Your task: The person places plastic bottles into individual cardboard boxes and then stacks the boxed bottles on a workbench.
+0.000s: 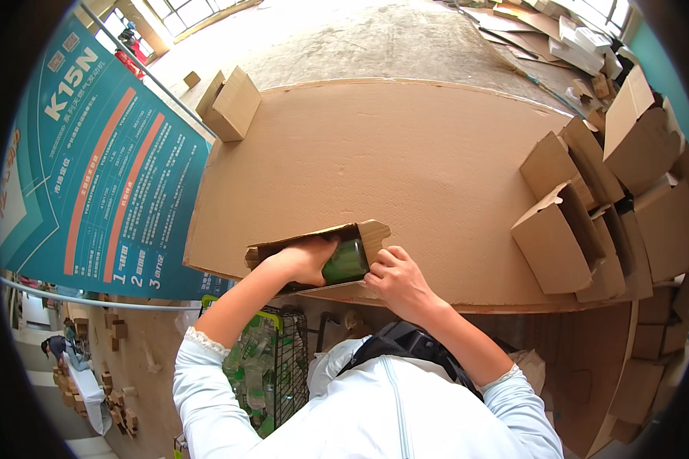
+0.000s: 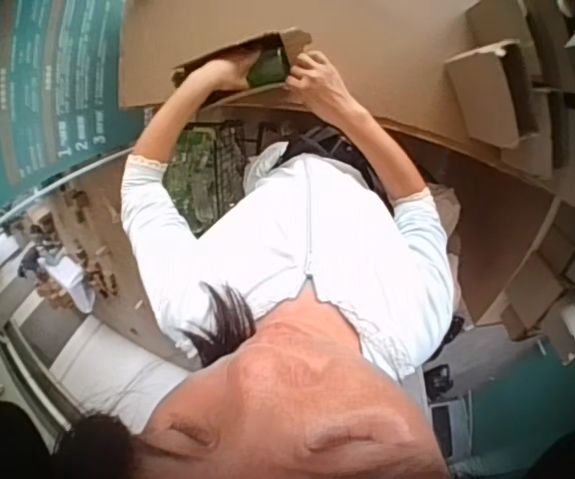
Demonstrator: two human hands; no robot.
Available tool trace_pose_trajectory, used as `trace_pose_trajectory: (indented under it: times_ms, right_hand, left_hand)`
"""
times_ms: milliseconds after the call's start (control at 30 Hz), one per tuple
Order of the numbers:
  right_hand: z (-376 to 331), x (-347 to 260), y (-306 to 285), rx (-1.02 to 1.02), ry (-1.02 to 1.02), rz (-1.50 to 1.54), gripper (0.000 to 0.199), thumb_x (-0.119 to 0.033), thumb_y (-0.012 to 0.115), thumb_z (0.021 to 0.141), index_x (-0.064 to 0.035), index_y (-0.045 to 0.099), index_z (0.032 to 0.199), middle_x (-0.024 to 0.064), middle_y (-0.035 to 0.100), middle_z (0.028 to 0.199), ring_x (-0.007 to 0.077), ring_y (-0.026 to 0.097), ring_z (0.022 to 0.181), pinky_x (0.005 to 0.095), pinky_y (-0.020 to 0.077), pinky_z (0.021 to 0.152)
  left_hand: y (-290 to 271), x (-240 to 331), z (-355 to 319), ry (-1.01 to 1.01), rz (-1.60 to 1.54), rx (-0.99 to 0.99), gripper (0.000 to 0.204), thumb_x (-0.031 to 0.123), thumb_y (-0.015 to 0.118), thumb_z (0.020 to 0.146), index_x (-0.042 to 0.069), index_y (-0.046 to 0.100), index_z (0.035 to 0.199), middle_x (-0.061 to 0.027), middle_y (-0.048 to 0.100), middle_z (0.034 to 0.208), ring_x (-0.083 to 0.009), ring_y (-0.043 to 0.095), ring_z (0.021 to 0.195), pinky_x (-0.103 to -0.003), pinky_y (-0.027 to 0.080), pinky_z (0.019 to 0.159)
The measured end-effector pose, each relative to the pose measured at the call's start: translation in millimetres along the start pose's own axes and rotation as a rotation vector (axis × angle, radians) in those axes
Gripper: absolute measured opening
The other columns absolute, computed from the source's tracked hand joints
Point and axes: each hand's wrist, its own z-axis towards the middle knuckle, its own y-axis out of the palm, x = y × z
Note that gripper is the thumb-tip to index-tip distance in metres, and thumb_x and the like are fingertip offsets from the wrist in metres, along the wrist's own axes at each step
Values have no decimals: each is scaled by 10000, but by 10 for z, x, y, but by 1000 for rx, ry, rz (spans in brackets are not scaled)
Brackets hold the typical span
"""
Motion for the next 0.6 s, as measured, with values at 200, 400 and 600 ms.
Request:
trace_pose_trajectory:
  times_ms: [200, 400, 600]
  right_hand:
    - [114, -49, 51, 38, -14, -14, 61, -130, 629, 748, -91, 640, 703, 26, 583, 735, 182, 539, 867, 323, 417, 896]
    - [84, -56, -149, 315, 2, -26, 114, -161, 700, 777, -71, 631, 787, 63, 603, 893, 232, 559, 983, 349, 432, 909]
    - [-206, 89, -135, 331, 430, 545, 613, -261, 809, 746, -61, 535, 1256, 132, 579, 1243, 319, 553, 1147, 426, 470, 956]
  left_hand:
    - [401, -212, 407, -91, 84, -132, 616, 106, 684, 743, -56, 456, 1292, -264, 641, 1078, -395, 635, 1014, -440, 526, 856]
    - [74, -147, -279, 34, -154, 236, 427, 119, 654, 850, -12, 552, 1243, -206, 615, 1186, -362, 612, 1068, -420, 506, 907]
    - [179, -14, -1477, -214, -703, 1233, 581, 310, 788, 764, 8, 601, 1224, -165, 626, 1237, -255, 608, 1143, -391, 457, 1008]
